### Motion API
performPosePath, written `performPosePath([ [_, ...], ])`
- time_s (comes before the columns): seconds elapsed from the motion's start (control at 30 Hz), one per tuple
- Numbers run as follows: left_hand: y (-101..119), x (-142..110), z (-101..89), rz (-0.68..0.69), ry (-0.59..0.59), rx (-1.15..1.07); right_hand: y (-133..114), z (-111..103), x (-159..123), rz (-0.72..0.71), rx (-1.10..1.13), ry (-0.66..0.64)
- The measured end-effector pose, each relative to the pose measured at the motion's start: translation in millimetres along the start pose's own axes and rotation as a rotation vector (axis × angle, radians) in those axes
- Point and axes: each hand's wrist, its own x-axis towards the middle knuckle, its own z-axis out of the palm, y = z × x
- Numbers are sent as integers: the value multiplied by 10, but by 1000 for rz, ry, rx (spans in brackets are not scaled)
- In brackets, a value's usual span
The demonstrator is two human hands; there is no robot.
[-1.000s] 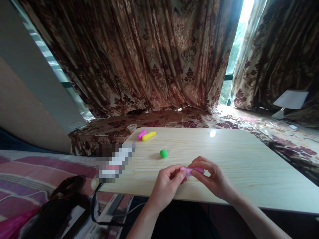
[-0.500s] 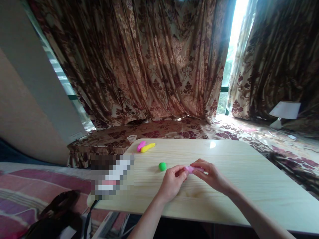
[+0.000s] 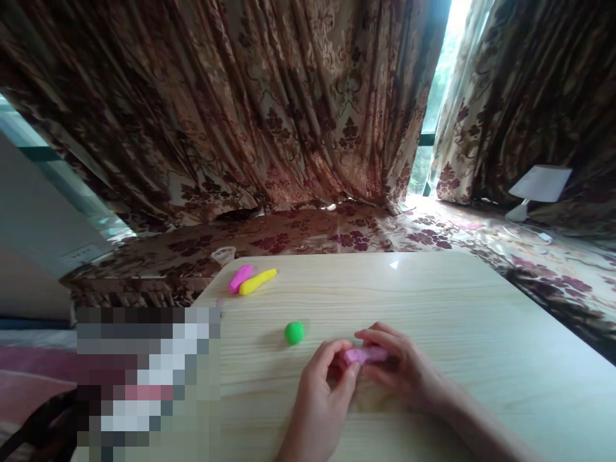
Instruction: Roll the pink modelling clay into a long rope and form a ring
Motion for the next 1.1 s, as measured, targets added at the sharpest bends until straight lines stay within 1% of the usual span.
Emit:
performPosePath([
  [0.07,-47,7,-5,-49,20,-6,-9,12,13,16,55,4],
  [0.13,-83,11,-2,-47,48,2,-29,18,37,30,65,-23],
  [0.27,-78,22,20,106,79,41,-53,-6,78,53,5,-57],
  [0.37,-48,22,21,181,48,87,-48,-25,78,24,-12,-59],
  [0.43,-33,9,10,175,12,116,-50,-29,65,12,-20,-63],
  [0.5,-14,-11,-2,137,-8,127,-59,-33,45,9,-37,-71],
  [0.57,12,-31,-8,86,1,128,-67,-46,22,1,-53,-56],
  [0.63,44,-47,-5,47,4,124,-65,-68,-1,-24,-48,-14],
  [0.7,73,-61,5,42,-14,111,-59,-91,-24,-60,-19,29],
  [0.77,94,-75,17,62,-41,92,-64,-104,-48,-85,12,49],
  [0.87,122,-92,27,106,-63,68,-113,-95,-94,-74,41,65],
  [1.0,167,-102,14,190,-70,78,-198,-25,-168,-95,59,86],
  [1.1,172,-111,2,218,-86,92,-211,39,-207,-95,73,115],
])
